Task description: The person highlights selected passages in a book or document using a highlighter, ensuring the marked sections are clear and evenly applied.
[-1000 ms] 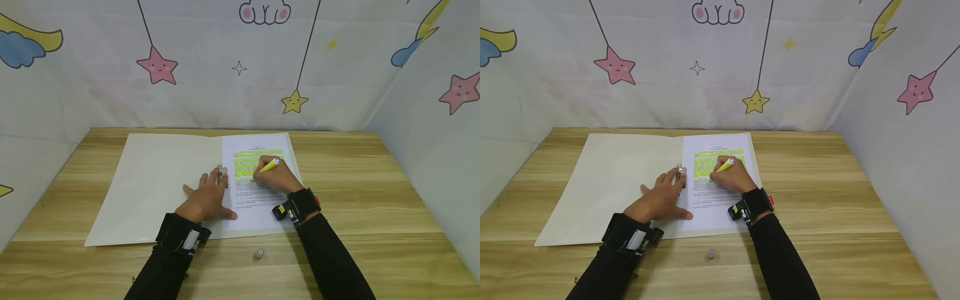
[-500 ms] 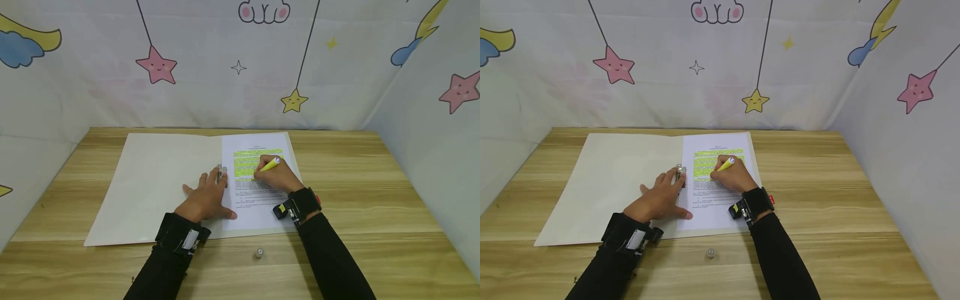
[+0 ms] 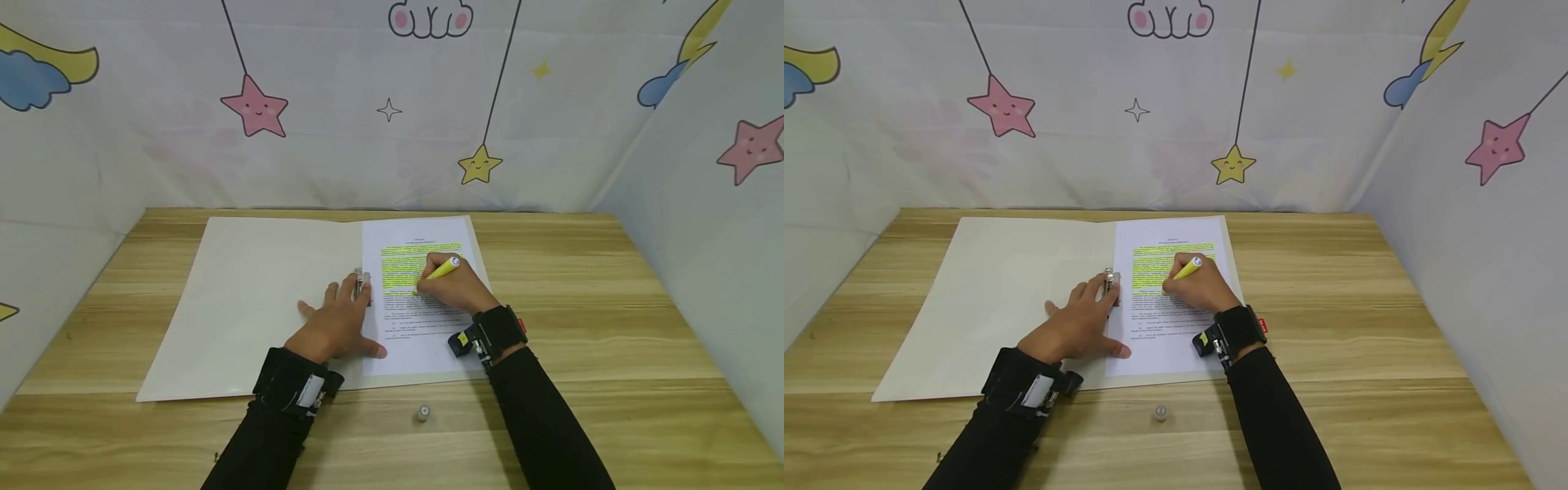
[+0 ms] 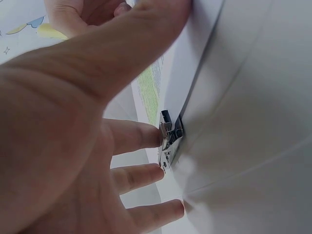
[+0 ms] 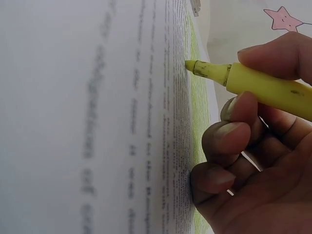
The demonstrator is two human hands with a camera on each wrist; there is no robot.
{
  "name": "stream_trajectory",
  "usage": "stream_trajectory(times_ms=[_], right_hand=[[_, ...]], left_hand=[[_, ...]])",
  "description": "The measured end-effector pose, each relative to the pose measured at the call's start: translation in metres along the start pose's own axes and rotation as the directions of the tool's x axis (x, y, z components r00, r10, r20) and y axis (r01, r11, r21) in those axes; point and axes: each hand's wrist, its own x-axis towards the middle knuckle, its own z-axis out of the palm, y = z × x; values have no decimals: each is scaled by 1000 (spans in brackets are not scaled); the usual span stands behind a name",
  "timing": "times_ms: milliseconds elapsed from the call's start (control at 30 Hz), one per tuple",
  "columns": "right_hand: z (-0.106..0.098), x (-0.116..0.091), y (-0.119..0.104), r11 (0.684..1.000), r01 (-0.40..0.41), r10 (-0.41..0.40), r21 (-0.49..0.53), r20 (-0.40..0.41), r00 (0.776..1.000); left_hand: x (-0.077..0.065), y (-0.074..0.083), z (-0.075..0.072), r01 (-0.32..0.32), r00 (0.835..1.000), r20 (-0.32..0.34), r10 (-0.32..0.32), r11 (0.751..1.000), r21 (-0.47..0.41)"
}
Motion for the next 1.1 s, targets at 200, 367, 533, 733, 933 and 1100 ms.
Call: stream_trajectory(times_ms=[200,367,533,733,933,1100], right_hand=[[-2,0,1,1000,-1,1,1,5,1000],[-2,0,2,1000,3,-3,-3,2,1000],[-4,0,3,1000,6,-6,-11,-1,1000],[-6,0,5,1000,4,-4,6,3,1000],[-6,0,4,1000,9,-9,21,8,1000],[-9,-1,4,1000,16,-16,18,8,1000]], left_hand=[[0,0,0,-1,1000,2,1,1000,-4],[0,0,0,1,1000,3,-1,1000,-2],[1,0,1,2,1000,3,-2,1000,-1],[1,0,1,-2,1000,0,2,1000,-7],[1,-1,1,0,1000,-3,0,1000,-4],[1,-2,1,-3,1000,-3,3,1000,-12]])
